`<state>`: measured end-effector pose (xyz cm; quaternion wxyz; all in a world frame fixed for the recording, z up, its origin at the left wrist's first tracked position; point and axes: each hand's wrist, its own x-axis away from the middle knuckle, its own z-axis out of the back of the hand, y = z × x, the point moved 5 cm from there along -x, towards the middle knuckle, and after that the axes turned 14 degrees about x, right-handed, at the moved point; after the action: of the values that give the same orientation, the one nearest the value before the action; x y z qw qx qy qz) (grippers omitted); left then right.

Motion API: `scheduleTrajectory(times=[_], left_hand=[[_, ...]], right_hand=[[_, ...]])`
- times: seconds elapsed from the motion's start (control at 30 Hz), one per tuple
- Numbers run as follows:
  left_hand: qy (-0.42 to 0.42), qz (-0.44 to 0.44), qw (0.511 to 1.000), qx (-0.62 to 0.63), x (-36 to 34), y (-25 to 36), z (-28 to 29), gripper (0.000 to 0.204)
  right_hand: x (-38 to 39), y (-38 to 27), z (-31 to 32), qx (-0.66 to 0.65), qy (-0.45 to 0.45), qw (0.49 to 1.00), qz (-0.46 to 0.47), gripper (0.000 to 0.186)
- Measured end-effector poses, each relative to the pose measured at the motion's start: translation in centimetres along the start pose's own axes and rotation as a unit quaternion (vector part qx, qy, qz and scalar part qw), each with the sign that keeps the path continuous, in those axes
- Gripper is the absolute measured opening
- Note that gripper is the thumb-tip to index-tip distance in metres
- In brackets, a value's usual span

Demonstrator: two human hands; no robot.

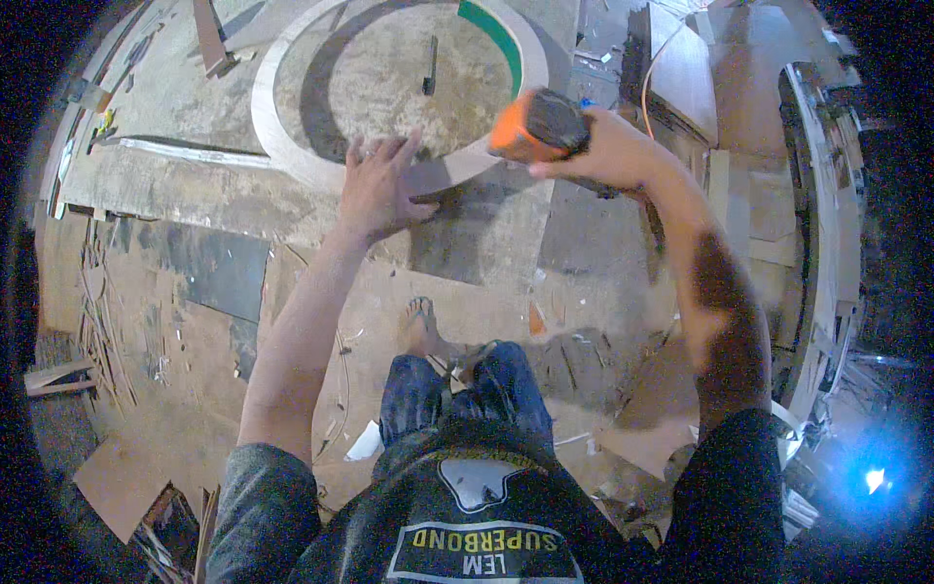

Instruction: The person secures small wooden blocks to the outer edge of a circular wooden frame using a pneumatic nail gun, moving around the circumference and pressing each block against the frame before nailing it.

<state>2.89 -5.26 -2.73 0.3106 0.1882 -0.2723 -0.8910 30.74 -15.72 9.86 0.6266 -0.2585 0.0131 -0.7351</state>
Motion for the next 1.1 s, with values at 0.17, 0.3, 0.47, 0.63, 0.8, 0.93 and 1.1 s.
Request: scheduleTrajectory(times=[0.17, 0.3, 0.47, 0.63, 0.8, 0.93, 1.1], left_hand=[[-0.015, 0.036, 0.999, 0.023, -0.9, 0.5, 0.6, 0.081], [-0.006, 0.018, 0.999, 0.032, -1.0, 0.5, 0.4, 0.065], [-0.019, 0.032, 0.998, 0.043, -2.4, 0.9, 0.5, 0.054], [-0.066, 0.167, 0.978, 0.101, -1.8, 0.4, 1.6, 0.048], [-0.024, 0.217, 0.973, 0.075, -2.0, 1.1, 0.9, 0.05], [0.025, 0.245, 0.966, 0.08, -0.7, 2.0, 0.8, 0.057], [0.07, 0.247, 0.962, 0.088, 0.3, 2.4, 0.7, 0.059]], right_hand=[[1.7, 8.7, 2.0, -0.028, -0.024, 0.999, -0.027, 0.072], [0.1, 16.0, 2.8, -0.119, -0.056, 0.991, -0.024, 0.064], [-7.6, 26.3, 5.5, -0.204, -0.087, 0.966, -0.133, 0.052], [-25.8, 26.4, 5.8, -0.038, 0.18, 0.982, -0.042, 0.069], [-39.3, 22.7, 10.5, 0.083, 0.278, 0.957, 0.003, 0.093], [-45.4, 17.7, 10.7, 0.087, 0.251, 0.964, 0.025, 0.09], [-47.0, 15.9, 8.6, 0.198, 0.152, 0.968, -0.008, 0.087]])
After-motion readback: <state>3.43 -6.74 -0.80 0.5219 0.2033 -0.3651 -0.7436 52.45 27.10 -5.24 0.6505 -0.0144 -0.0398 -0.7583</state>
